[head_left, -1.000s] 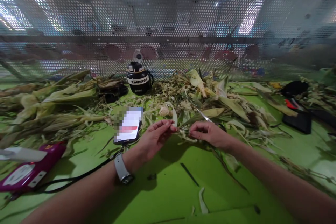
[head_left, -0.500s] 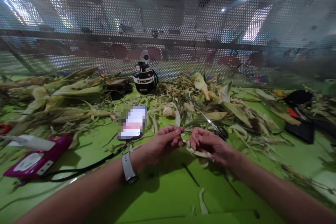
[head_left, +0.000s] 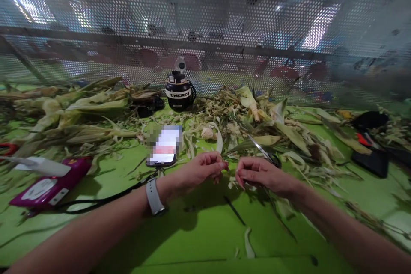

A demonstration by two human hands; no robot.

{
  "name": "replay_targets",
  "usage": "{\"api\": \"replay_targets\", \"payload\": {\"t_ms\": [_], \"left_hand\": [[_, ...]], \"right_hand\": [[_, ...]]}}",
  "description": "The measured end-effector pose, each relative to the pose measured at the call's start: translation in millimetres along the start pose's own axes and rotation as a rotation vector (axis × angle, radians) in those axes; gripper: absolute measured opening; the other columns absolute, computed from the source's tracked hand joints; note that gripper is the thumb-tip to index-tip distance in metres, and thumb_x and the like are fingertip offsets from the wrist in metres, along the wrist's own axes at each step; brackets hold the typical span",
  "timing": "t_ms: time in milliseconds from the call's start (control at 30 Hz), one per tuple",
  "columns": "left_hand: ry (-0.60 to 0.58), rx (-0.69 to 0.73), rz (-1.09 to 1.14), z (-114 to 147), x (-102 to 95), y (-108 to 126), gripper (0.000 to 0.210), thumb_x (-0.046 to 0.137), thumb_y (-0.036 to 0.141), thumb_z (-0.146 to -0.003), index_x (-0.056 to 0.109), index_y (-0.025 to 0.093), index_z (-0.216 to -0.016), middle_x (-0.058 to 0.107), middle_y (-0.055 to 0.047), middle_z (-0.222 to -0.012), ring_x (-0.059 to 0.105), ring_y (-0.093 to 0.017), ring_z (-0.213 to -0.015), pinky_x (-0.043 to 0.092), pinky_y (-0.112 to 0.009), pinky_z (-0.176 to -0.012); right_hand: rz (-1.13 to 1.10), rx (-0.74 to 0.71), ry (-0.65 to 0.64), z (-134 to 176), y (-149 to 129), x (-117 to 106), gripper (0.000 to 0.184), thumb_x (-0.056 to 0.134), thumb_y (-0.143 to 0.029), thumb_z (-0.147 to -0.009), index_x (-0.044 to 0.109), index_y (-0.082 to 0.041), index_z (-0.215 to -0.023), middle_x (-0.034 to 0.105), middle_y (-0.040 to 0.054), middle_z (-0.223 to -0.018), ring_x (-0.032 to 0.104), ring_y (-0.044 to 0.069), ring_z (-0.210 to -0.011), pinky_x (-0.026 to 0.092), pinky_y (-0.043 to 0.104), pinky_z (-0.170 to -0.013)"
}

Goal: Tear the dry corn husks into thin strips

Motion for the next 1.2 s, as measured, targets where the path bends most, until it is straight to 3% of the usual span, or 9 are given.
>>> {"api": "replay_targets", "payload": {"t_ms": [133, 333, 500, 733, 933, 1200], "left_hand": [[0.021, -0.045, -0.031, -2, -1.2, -3, 0.024, 0.067, 0.037, -0.076, 0.060, 0.015, -0.069, 0.052, 0.005, -0.055, 0.044, -0.007, -0.050, 0.034, -0.021, -0.053], [0.098, -0.122, -0.061, -2, -2.3, -4, 0.026, 0.068, 0.039, -0.074, 0.065, 0.014, -0.067, 0.053, 0.004, -0.051, 0.043, -0.006, -0.045, 0.030, -0.020, -0.047], [0.032, -0.153, -0.150, 1, 5.5, -4, 0.025, 0.066, 0.037, -0.075, 0.063, 0.015, -0.064, 0.052, 0.005, -0.049, 0.043, -0.006, -0.042, 0.033, -0.020, -0.045], [-0.069, -0.092, -0.322, 2, 4.1, -3, 0.021, 0.062, 0.034, -0.078, 0.067, 0.015, -0.073, 0.061, 0.001, -0.059, 0.051, -0.008, -0.051, 0.039, -0.021, -0.053], [-0.048, -0.072, -0.359, -1, 1.1, -4, 0.025, 0.061, 0.037, -0.079, 0.065, 0.015, -0.068, 0.059, 0.001, -0.057, 0.047, -0.008, -0.049, 0.036, -0.020, -0.050], [-0.051, -0.084, -0.253, -1, 3.7, -4, 0.022, 0.061, 0.036, -0.079, 0.063, 0.016, -0.070, 0.059, 0.003, -0.056, 0.052, -0.008, -0.049, 0.039, -0.020, -0.052]], "right_hand": [[0.177, 0.021, -0.021, 0, 0, 7, 0.026, 0.050, -0.038, -0.091, 0.056, -0.015, -0.080, 0.053, -0.0010, -0.071, 0.044, 0.009, -0.060, 0.037, 0.022, -0.056], [0.631, -0.379, 0.188, 2, -10, 11, 0.015, 0.051, -0.024, -0.091, 0.059, -0.017, -0.080, 0.053, 0.0071, -0.101, 0.052, 0.017, -0.096, 0.042, 0.031, -0.083], [0.898, -0.356, 0.202, 5, -6, 17, 0.018, 0.045, -0.026, -0.093, 0.060, -0.019, -0.087, 0.051, 0.0088, -0.116, 0.055, 0.016, -0.084, 0.046, 0.033, -0.076], [0.812, -0.325, 0.105, 5, -10, 14, 0.017, 0.048, -0.023, -0.092, 0.062, -0.018, -0.084, 0.052, 0.0096, -0.109, 0.048, 0.022, -0.111, 0.045, 0.035, -0.086], [0.860, -0.262, 0.045, 3, -5, 16, 0.017, 0.047, -0.024, -0.092, 0.062, -0.018, -0.090, 0.055, 0.0080, -0.103, 0.055, 0.016, -0.086, 0.046, 0.031, -0.077], [0.793, -0.339, 0.093, 3, -7, 13, 0.015, 0.048, -0.022, -0.091, 0.062, -0.018, -0.086, 0.061, 0.0071, -0.097, 0.056, 0.016, -0.086, 0.044, 0.029, -0.076]]}}
Point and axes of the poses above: each hand's wrist, its own z-axis away from the middle knuckle, its own x-axis out of the palm, y = z × x, the point moved 4 cm from there along -z, towards the middle knuckle
